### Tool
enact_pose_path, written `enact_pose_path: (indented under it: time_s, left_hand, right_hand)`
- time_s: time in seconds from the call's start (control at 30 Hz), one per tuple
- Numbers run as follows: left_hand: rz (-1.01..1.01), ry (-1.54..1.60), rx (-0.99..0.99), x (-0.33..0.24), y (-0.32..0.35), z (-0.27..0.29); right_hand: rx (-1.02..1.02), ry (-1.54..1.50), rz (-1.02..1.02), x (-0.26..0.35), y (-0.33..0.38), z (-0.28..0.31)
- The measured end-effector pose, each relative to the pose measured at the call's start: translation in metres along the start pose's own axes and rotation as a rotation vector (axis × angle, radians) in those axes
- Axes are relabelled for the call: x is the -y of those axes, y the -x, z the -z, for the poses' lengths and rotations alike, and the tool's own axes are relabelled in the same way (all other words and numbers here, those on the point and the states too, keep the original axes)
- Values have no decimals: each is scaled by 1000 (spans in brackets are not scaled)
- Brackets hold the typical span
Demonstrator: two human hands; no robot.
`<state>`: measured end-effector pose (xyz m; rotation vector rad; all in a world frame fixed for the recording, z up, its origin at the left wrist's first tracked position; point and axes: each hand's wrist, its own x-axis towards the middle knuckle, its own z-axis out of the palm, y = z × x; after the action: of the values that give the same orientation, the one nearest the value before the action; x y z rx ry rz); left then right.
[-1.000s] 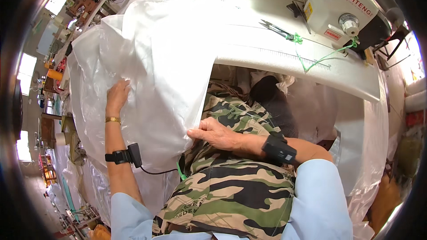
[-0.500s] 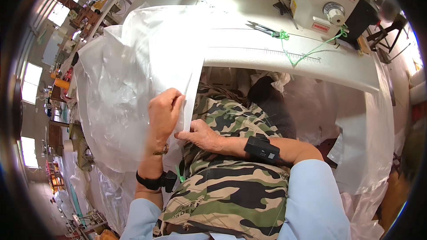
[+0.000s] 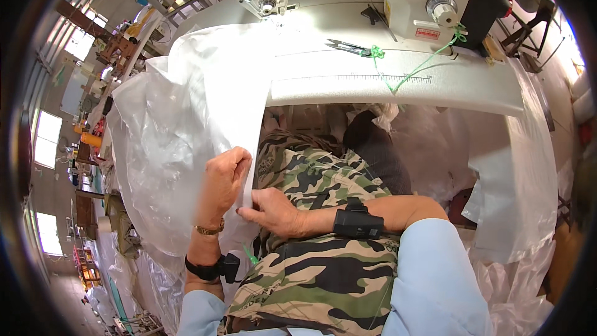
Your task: The recorder is sewing together large white plastic sheets using an industrial sewing machine in a factory setting.
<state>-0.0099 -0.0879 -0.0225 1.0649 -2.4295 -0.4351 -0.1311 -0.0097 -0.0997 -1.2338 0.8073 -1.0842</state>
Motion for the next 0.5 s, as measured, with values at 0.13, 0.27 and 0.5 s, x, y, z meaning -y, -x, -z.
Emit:
enact_pose_path:
  time_s: [0.13,0.27,0.5]
  left_hand:
    - [136,185,-9,1,4,-1]
    - [279,338,37,4,9,1]
    - [251,94,-62,-5,15,4]
  right_hand:
    - [10,475,272,-1,-1,-2]
    - [147,626,414,1,-11,1]
    - [262,867,457,41,-64,91]
